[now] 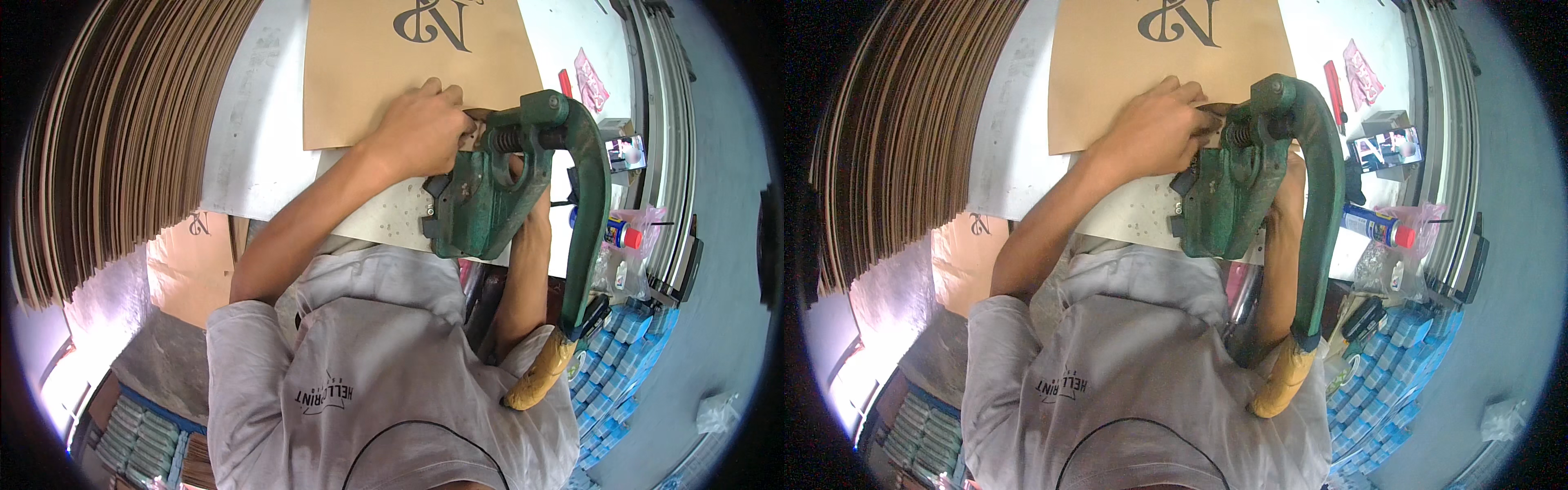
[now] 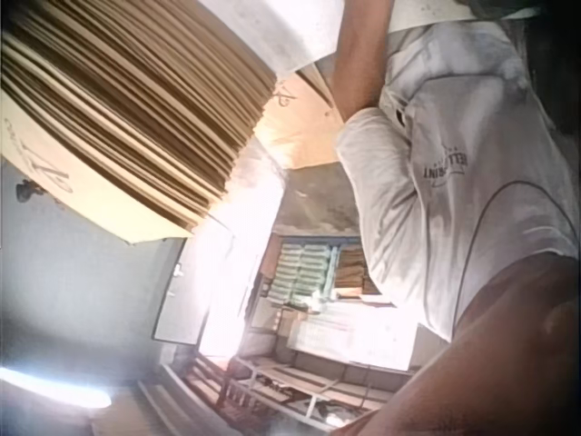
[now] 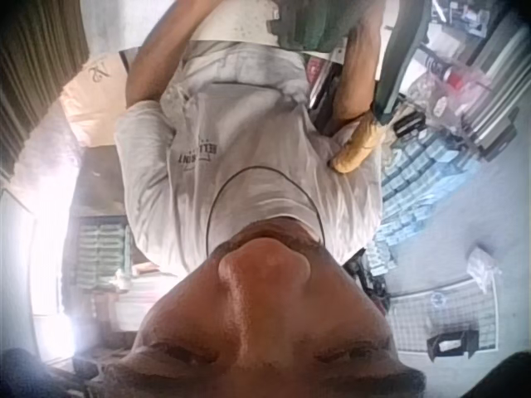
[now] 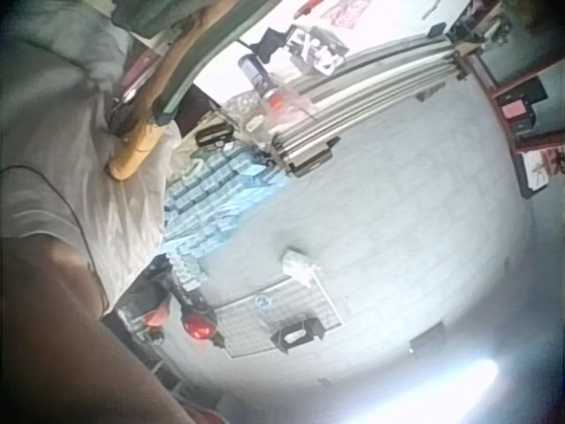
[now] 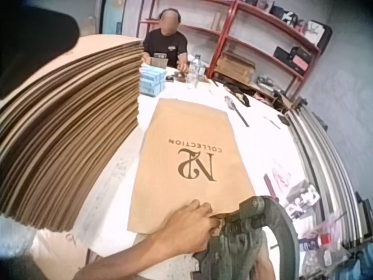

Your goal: The person uses a green manual hole punch to create holes in individual cardboard sheets. They repeatedly pick up a sheet, align it under the punch, press the handle to punch holes, and place the finished sheet into a stack.

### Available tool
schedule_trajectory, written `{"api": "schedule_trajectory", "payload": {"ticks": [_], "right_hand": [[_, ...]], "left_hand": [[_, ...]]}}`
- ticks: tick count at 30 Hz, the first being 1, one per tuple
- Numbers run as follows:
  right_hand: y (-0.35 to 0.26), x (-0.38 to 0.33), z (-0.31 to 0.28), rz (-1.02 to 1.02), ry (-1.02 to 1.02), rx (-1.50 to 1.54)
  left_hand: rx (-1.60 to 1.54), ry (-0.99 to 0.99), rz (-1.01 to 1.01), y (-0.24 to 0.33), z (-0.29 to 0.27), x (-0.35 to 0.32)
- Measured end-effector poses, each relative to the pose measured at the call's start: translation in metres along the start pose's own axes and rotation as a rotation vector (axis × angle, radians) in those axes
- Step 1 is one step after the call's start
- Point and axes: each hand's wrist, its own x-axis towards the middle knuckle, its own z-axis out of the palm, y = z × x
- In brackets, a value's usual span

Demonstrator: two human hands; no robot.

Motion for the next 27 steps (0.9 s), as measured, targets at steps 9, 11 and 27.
{"api": "schedule_trajectory", "payload": {"ticks": [9, 11, 27], "right_hand": [[0.001, -0.009, 0.000, -0.074, 0.001, -0.052], [0.006, -0.005, -0.003, -0.087, 0.005, -0.063], [0.006, -0.004, -0.006, -0.147, 0.013, -0.127]], "left_hand": [[-0.042, 0.036, -0.034, 0.011, 0.006, -0.008], [0.012, 0.070, -0.020, 0.010, 0.012, -0.005], [0.078, 0.118, -0.045, 0.016, 0.015, -0.003]]}}
